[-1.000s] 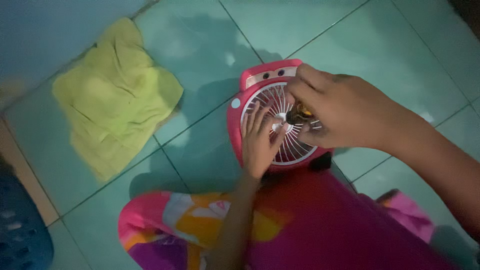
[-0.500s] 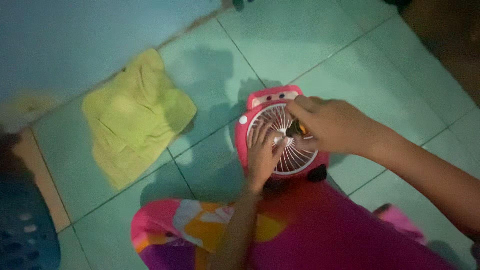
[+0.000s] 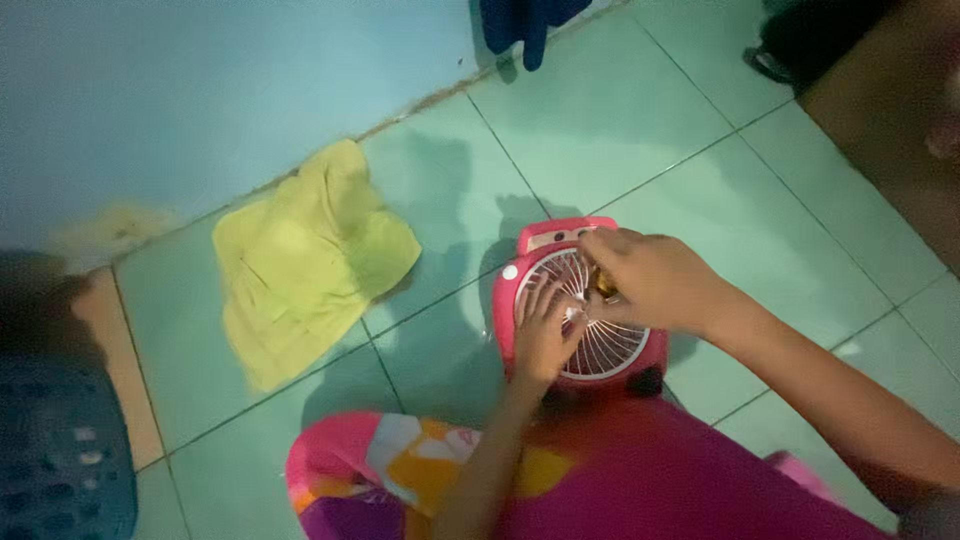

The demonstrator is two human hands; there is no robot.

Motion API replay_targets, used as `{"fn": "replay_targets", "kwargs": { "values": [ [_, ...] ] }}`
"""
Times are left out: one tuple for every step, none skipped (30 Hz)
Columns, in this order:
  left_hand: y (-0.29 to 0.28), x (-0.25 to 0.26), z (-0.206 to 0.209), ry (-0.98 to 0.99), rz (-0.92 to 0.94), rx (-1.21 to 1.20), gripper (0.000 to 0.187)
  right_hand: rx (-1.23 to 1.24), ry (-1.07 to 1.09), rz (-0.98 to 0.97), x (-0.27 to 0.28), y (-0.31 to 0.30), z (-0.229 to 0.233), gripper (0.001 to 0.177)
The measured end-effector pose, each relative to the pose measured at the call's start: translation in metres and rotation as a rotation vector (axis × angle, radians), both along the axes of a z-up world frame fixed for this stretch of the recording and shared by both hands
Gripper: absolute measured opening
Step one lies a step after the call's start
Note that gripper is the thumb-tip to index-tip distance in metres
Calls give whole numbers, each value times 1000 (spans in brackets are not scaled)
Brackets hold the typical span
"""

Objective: The person sits on the floor and removes the central cap from a pink car-shaped fan. They then use a screwdriver to loosen the screw holding the fan blade in place.

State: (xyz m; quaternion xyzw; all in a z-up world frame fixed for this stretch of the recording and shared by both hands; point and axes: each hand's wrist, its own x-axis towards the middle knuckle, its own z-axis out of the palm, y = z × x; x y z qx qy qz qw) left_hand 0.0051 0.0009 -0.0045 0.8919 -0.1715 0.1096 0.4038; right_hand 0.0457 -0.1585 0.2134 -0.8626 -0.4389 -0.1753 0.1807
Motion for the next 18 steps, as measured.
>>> {"fn": "replay_targets", "kwargs": {
  "values": [
    [-1, -1, 3, 1, 2, -10, 26, -9, 25, -18, -2, -1, 4, 58],
    [-2, -1, 5, 2, 4, -20, 25, -17, 51, -35, -4, -1, 8, 59],
    [0, -1, 6, -6, 8, -24, 24, -20, 68, -51, -7, 0, 8, 61],
    [1, -2, 6, -2, 4, -32, 24, -225, 210, -225, -11, 1, 8, 59],
    [0, -2, 8, 3, 1, -43, 25, -433, 352, -399, -11, 2, 9, 57],
    [0, -1, 10, 9, -2, -55, 25, -642, 493, -575, -10, 3, 9, 55],
    [1, -2, 11, 15, -4, -48, 24, -677, 524, -567, -11, 4, 8, 54],
    [2, -4, 11, 20, -6, -41, 23, -712, 555, -559, -11, 4, 7, 53],
    [2, -2, 12, 21, -7, -35, 23, -747, 581, -552, -8, 3, 6, 53],
    [2, -1, 13, 23, -4, -34, 25, -553, 434, -430, -7, 1, 6, 51],
    [2, -1, 13, 28, 0, -31, 26, -359, 290, -307, -8, -3, 6, 48],
    [2, -1, 13, 34, 4, -29, 28, -166, 146, -183, -9, -5, 7, 47],
    [0, -2, 12, 39, 7, -32, 28, -148, 115, -168, -10, -8, 6, 50],
    [-1, -1, 11, 44, 10, -35, 28, -130, 83, -154, -10, -10, 6, 53],
    [0, -2, 11, 54, 16, -38, 28, -112, 57, -138, -11, -8, 6, 57],
    [2, -1, 10, 42, 6, -33, 28, -180, 123, -239, -10, -6, 7, 52],
    [2, -2, 8, 30, -5, -31, 28, -250, 187, -342, -10, -5, 7, 48],
    [0, -2, 6, 19, -15, -29, 29, -321, 250, -445, -9, -5, 6, 45]
  ]
}}
